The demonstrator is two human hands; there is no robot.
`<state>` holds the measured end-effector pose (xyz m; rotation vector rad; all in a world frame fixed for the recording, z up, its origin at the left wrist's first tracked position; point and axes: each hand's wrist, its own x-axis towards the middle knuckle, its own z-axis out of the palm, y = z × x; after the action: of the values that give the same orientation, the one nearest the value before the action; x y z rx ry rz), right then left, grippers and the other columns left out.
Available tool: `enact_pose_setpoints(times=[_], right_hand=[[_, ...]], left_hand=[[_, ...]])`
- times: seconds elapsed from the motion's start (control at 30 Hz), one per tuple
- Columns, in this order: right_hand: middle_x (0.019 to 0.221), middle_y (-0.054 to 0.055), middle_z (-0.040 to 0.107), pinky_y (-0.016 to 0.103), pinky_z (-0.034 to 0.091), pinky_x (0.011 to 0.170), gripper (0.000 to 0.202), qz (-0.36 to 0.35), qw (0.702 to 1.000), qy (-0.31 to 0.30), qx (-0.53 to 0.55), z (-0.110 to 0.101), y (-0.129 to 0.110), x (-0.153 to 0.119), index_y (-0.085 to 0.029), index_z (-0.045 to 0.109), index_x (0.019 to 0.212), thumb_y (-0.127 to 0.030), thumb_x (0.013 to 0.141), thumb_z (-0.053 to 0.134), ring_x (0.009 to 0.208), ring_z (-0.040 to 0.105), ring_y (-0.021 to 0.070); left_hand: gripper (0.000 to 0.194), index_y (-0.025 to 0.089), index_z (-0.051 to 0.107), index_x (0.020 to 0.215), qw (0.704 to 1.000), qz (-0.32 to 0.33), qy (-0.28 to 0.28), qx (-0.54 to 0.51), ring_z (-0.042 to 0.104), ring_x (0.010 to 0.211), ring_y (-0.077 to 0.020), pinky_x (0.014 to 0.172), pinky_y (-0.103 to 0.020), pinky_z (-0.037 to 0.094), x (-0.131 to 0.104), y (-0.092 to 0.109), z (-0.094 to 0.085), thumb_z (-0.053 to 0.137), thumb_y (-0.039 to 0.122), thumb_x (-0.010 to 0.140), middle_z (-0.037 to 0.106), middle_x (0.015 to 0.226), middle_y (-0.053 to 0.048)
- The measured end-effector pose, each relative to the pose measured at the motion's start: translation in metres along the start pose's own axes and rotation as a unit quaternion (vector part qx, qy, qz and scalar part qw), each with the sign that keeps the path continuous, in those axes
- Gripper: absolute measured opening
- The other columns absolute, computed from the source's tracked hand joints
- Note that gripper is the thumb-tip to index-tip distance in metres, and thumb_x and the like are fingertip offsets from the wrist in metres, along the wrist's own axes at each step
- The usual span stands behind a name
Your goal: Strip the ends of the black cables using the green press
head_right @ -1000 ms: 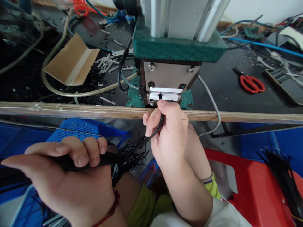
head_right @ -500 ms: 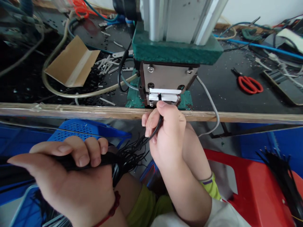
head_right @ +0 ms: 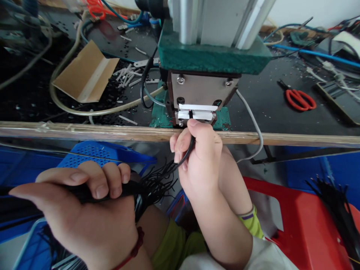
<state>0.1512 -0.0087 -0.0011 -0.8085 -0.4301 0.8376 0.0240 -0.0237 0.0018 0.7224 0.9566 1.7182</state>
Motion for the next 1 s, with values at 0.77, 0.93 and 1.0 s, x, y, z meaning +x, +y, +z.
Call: enact_pose_setpoints(times=[0.77, 0.93, 1.0], right_hand=[[0.037, -0.007, 0.039, 0.031, 0.042, 0.054, 0.068, -0.003, 0.999, -0.02, -0.026, -0.0003, -0.0011, 0.0008, -0.026, 0.047, 0.044, -0.051, 0.098, 0.078, 0.037, 0.035, 0.0091], [0.037, -0.006, 0.038, 0.029, 0.042, 0.052, 0.066, -0.001, 1.0, -0.011, -0.013, -0.0003, 0.0008, 0.0005, -0.026, 0.046, 0.043, -0.048, 0.097, 0.077, 0.038, 0.035, 0.0092], [0.037, -0.006, 0.039, 0.027, 0.043, 0.053, 0.061, 0.008, 1.0, -0.007, -0.002, -0.0005, 0.0011, 0.0001, -0.025, 0.047, 0.043, -0.04, 0.094, 0.076, 0.039, 0.037, 0.0091]], left_hand=[[0.063, 0.024, 0.06, 0.075, 1.0, 0.009, 0.001, 0.003, 0.031, 0.05, -0.017, 0.06, -0.037, 0.037, -0.0001, 0.0002, -0.0017, 0.028, 0.044, 0.125, 0.036, 0.057, 0.003], [0.061, 0.024, 0.059, 0.075, 1.0, 0.009, 0.005, 0.006, 0.03, 0.05, -0.0169, 0.059, -0.036, 0.037, 0.0009, -0.0002, 0.0002, 0.031, 0.044, 0.125, 0.036, 0.057, 0.003], [0.06, 0.024, 0.059, 0.075, 1.0, 0.009, 0.006, 0.007, 0.031, 0.051, -0.0169, 0.059, -0.036, 0.038, 0.0015, -0.0004, -0.0005, 0.032, 0.044, 0.125, 0.036, 0.057, 0.003]])
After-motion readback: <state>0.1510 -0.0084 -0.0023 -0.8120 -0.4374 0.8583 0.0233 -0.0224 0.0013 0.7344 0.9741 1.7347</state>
